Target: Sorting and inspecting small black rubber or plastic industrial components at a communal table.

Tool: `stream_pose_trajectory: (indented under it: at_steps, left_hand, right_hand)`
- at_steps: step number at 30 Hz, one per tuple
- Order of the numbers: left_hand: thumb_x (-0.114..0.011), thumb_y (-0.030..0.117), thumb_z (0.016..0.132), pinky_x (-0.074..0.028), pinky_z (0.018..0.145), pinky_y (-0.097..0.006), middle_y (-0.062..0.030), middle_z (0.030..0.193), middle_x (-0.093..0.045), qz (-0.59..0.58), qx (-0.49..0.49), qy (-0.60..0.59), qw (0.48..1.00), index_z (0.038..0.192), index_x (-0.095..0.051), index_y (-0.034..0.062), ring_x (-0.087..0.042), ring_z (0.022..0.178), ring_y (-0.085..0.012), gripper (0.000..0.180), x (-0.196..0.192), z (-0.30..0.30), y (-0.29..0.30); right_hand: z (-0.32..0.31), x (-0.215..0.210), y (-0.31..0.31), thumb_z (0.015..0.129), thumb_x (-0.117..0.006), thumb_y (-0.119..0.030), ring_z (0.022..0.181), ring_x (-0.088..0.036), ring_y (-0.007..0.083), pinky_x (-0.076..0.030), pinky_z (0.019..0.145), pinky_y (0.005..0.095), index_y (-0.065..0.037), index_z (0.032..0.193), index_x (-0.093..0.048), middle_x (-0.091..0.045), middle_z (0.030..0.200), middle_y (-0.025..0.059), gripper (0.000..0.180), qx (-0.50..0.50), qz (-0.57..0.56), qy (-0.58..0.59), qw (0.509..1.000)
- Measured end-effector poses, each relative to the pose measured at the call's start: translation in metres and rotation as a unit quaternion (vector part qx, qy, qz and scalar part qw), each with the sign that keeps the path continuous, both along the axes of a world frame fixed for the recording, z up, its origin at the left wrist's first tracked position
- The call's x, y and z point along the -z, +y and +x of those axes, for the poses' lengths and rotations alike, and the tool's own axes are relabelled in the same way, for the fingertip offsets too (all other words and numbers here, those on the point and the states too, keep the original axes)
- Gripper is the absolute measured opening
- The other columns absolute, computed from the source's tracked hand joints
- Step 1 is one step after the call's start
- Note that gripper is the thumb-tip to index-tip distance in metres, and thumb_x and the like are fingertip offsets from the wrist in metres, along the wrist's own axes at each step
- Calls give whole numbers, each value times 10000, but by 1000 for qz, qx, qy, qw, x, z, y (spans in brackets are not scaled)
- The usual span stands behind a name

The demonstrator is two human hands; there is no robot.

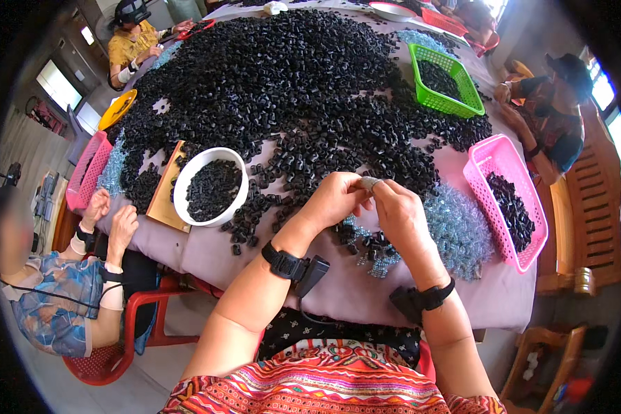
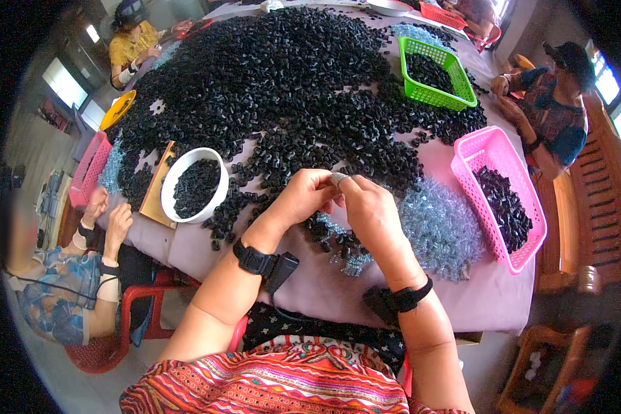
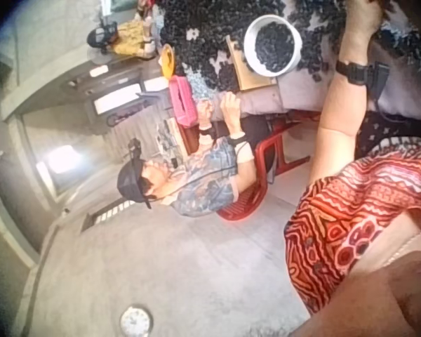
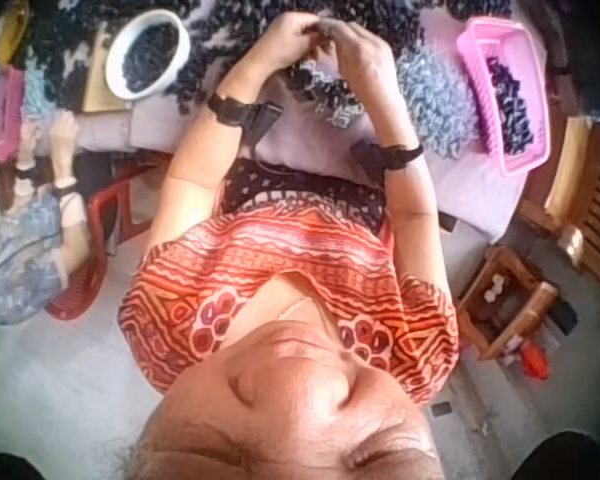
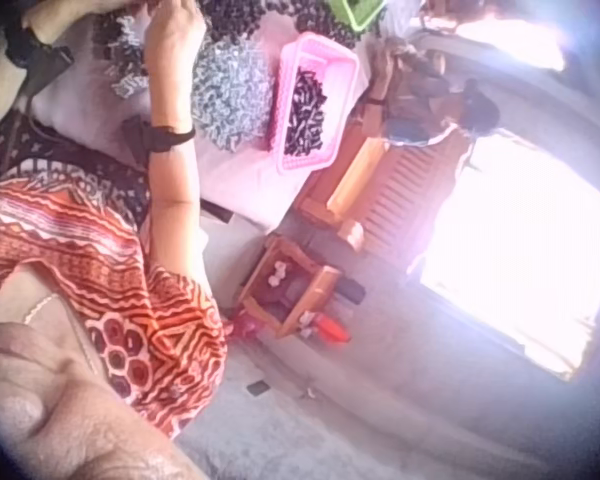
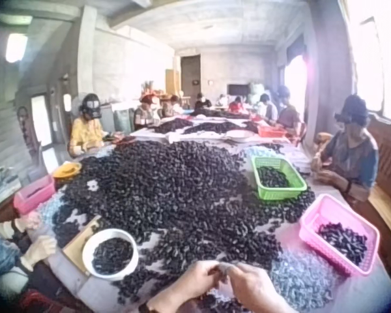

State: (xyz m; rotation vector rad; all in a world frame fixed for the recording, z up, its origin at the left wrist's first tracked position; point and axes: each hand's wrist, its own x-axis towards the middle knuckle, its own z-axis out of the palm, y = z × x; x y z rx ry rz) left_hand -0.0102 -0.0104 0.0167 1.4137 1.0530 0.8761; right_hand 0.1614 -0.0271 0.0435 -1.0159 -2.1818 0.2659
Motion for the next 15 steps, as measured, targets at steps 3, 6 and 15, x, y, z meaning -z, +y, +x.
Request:
stream_pose_trajectory:
  at_steps: [3,6,15]
  left_hand:
    - [-616,150,957,-480,562,-210,-16,783,-694,-21,-10,-21,1000,925,-670,25,-594,616,-61,141,1,1,0]
    - [-614,166,961,-488,575,-206,-19,790,-697,-32,-7,-54,998,927,-670,32,-598,621,-59,149,1,-1,1]
    - [-597,172,966,-491,607,-197,-53,869,-722,73,-141,-150,976,999,-647,28,-622,658,-65,155,2,-12,13]
  right_hand:
    - [1,-3,1,831,-574,10,734,-648,345,-532,638,405,-25,999,-628,-633,804,138,180,9,-20,15,1000]
    - [5,-3,4,869,-574,-8,727,-648,355,-533,636,407,-28,1032,-632,-643,813,147,174,12,-36,17,999]
    - [-14,-10,27,834,-614,-29,830,-639,378,-521,703,411,-21,1028,-629,-648,926,187,195,28,-173,144,974]
